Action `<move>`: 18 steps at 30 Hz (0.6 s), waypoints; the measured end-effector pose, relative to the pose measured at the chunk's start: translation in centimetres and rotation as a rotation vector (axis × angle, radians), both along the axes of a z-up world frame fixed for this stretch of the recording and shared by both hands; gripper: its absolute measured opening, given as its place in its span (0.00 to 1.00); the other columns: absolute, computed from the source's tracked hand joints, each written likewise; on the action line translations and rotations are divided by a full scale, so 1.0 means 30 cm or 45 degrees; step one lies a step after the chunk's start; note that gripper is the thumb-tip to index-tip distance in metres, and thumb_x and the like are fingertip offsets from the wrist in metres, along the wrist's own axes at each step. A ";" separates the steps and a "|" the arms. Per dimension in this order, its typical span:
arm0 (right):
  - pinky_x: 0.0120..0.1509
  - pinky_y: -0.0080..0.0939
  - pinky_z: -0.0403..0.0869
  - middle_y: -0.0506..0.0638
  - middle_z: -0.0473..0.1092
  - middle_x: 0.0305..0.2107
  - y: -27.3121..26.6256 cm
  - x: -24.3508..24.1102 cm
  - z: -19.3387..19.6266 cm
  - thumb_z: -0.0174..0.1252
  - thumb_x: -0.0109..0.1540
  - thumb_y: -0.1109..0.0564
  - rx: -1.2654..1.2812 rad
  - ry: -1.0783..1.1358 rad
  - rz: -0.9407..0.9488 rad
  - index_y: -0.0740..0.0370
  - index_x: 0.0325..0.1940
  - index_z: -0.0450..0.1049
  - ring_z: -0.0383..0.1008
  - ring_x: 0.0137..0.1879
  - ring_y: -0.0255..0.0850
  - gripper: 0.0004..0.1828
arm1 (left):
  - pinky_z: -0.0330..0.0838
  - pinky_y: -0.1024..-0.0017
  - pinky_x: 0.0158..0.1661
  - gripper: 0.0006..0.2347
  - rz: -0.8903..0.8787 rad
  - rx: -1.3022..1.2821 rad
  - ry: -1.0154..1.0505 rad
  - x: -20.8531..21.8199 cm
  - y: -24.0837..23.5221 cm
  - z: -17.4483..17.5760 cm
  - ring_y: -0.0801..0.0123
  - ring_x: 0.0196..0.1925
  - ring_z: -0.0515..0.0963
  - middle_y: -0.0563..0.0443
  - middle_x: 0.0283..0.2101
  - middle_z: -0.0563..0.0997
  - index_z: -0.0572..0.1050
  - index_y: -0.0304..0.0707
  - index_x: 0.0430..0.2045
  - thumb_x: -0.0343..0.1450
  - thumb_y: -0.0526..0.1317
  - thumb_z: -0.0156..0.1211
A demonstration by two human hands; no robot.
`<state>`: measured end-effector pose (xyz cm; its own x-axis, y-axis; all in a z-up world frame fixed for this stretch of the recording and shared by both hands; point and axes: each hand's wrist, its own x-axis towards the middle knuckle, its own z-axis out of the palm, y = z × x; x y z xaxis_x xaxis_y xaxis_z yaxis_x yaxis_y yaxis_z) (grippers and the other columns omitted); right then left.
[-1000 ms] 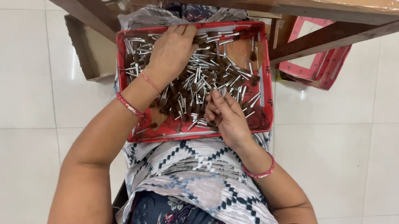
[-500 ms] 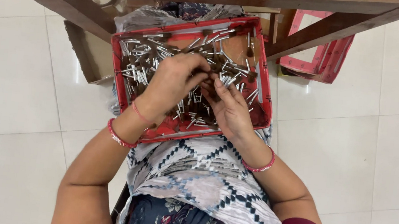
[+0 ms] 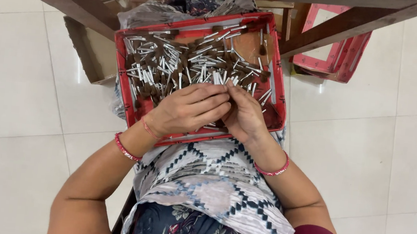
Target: The recorder sorts small metal pins from a red tray into bundles and then places them into molded components on a workbench.
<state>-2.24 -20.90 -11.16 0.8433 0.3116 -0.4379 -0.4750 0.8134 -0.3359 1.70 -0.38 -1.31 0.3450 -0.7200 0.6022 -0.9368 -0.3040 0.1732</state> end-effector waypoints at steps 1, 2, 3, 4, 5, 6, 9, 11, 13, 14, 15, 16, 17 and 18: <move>0.59 0.41 0.74 0.48 0.74 0.45 0.017 0.012 0.060 0.53 0.73 0.56 -0.123 0.007 0.032 0.62 0.56 0.74 0.74 0.52 0.38 0.11 | 0.76 0.63 0.57 0.14 0.014 -0.077 0.111 -0.008 0.005 -0.007 0.58 0.58 0.78 0.46 0.50 0.79 0.77 0.33 0.47 0.69 0.35 0.69; 0.58 0.41 0.74 0.49 0.75 0.45 0.033 0.031 0.122 0.52 0.69 0.55 -0.246 0.008 0.068 0.64 0.56 0.74 0.74 0.51 0.39 0.15 | 0.75 0.61 0.58 0.15 0.031 -0.156 0.216 -0.011 0.010 -0.013 0.56 0.59 0.77 0.47 0.52 0.77 0.75 0.36 0.49 0.71 0.38 0.71; 0.58 0.41 0.74 0.49 0.75 0.45 0.033 0.024 0.111 0.52 0.69 0.55 -0.247 0.010 0.067 0.64 0.56 0.74 0.74 0.51 0.39 0.15 | 0.75 0.61 0.58 0.15 0.030 -0.156 0.219 -0.010 0.002 0.007 0.56 0.59 0.77 0.47 0.52 0.77 0.75 0.36 0.49 0.71 0.38 0.71; 0.60 0.42 0.75 0.50 0.74 0.43 0.035 0.022 0.103 0.53 0.70 0.55 -0.233 -0.080 0.077 0.63 0.55 0.73 0.75 0.51 0.40 0.13 | 0.73 0.60 0.60 0.21 0.158 -0.269 0.467 -0.008 -0.003 0.029 0.52 0.61 0.75 0.41 0.55 0.74 0.72 0.35 0.54 0.69 0.40 0.73; 0.61 0.43 0.76 0.50 0.73 0.41 0.039 0.020 0.095 0.54 0.71 0.54 -0.218 -0.170 0.087 0.63 0.55 0.71 0.75 0.51 0.41 0.12 | 0.72 0.58 0.61 0.28 0.285 -0.384 0.714 -0.006 -0.006 0.053 0.48 0.63 0.73 0.35 0.59 0.71 0.69 0.33 0.58 0.66 0.42 0.74; 0.61 0.43 0.76 0.50 0.73 0.41 0.040 0.017 0.090 0.54 0.71 0.54 -0.218 -0.174 0.094 0.63 0.55 0.71 0.75 0.51 0.41 0.12 | 0.72 0.58 0.61 0.28 0.292 -0.387 0.710 -0.001 -0.004 0.032 0.48 0.63 0.73 0.35 0.59 0.71 0.69 0.33 0.58 0.66 0.42 0.74; 0.58 0.41 0.75 0.51 0.73 0.41 0.040 0.014 0.092 0.54 0.71 0.53 -0.315 -0.124 0.137 0.63 0.56 0.70 0.76 0.51 0.42 0.14 | 0.72 0.57 0.62 0.34 0.151 -0.373 1.049 0.014 0.000 -0.022 0.48 0.65 0.75 0.35 0.64 0.73 0.62 0.32 0.65 0.67 0.42 0.75; 0.59 0.40 0.74 0.50 0.73 0.44 0.031 0.007 0.106 0.55 0.71 0.53 -0.353 -0.234 0.274 0.63 0.58 0.70 0.74 0.53 0.39 0.14 | 0.75 0.60 0.62 0.30 0.118 -0.186 1.050 0.007 -0.002 -0.056 0.49 0.67 0.76 0.38 0.63 0.77 0.67 0.37 0.67 0.68 0.38 0.71; 0.57 0.40 0.75 0.50 0.72 0.41 0.017 -0.004 0.089 0.54 0.71 0.53 -0.368 -0.124 0.306 0.64 0.57 0.72 0.73 0.50 0.39 0.15 | 0.75 0.59 0.60 0.27 0.078 -0.217 1.040 0.033 0.012 -0.015 0.49 0.64 0.78 0.37 0.61 0.77 0.68 0.36 0.64 0.69 0.39 0.71; 0.55 0.39 0.76 0.49 0.72 0.37 0.009 -0.009 0.082 0.54 0.70 0.52 -0.384 -0.015 0.337 0.65 0.57 0.73 0.73 0.47 0.39 0.16 | 0.74 0.58 0.59 0.25 0.034 -0.250 1.028 0.048 0.018 0.006 0.49 0.61 0.79 0.36 0.59 0.78 0.69 0.34 0.61 0.70 0.40 0.70; 0.55 0.39 0.76 0.49 0.72 0.37 0.008 -0.012 0.084 0.54 0.70 0.52 -0.384 -0.015 0.335 0.65 0.57 0.73 0.73 0.47 0.39 0.16 | 0.74 0.58 0.59 0.25 0.033 -0.249 1.028 0.082 0.027 -0.010 0.49 0.61 0.79 0.36 0.59 0.78 0.69 0.34 0.61 0.70 0.40 0.70; 0.53 0.38 0.75 0.47 0.70 0.35 0.004 -0.015 0.087 0.53 0.71 0.52 -0.331 -0.059 0.341 0.66 0.55 0.73 0.72 0.45 0.38 0.16 | 0.78 0.60 0.54 0.18 0.233 -0.257 1.029 0.114 0.034 -0.026 0.53 0.55 0.82 0.39 0.54 0.80 0.71 0.35 0.57 0.74 0.38 0.65; 0.51 0.37 0.74 0.46 0.67 0.33 0.001 -0.019 0.092 0.52 0.73 0.51 -0.278 -0.103 0.347 0.68 0.54 0.73 0.70 0.44 0.37 0.16 | 0.81 0.63 0.50 0.11 0.433 -0.263 1.027 0.145 0.043 -0.041 0.57 0.50 0.86 0.43 0.50 0.81 0.74 0.37 0.53 0.77 0.36 0.59; 0.51 0.37 0.74 0.46 0.67 0.33 0.003 -0.025 0.087 0.52 0.73 0.51 -0.282 -0.112 0.350 0.68 0.54 0.73 0.70 0.44 0.37 0.16 | 0.81 0.63 0.50 0.11 0.435 -0.268 1.019 0.185 0.047 -0.076 0.57 0.50 0.86 0.43 0.50 0.81 0.74 0.37 0.53 0.77 0.36 0.59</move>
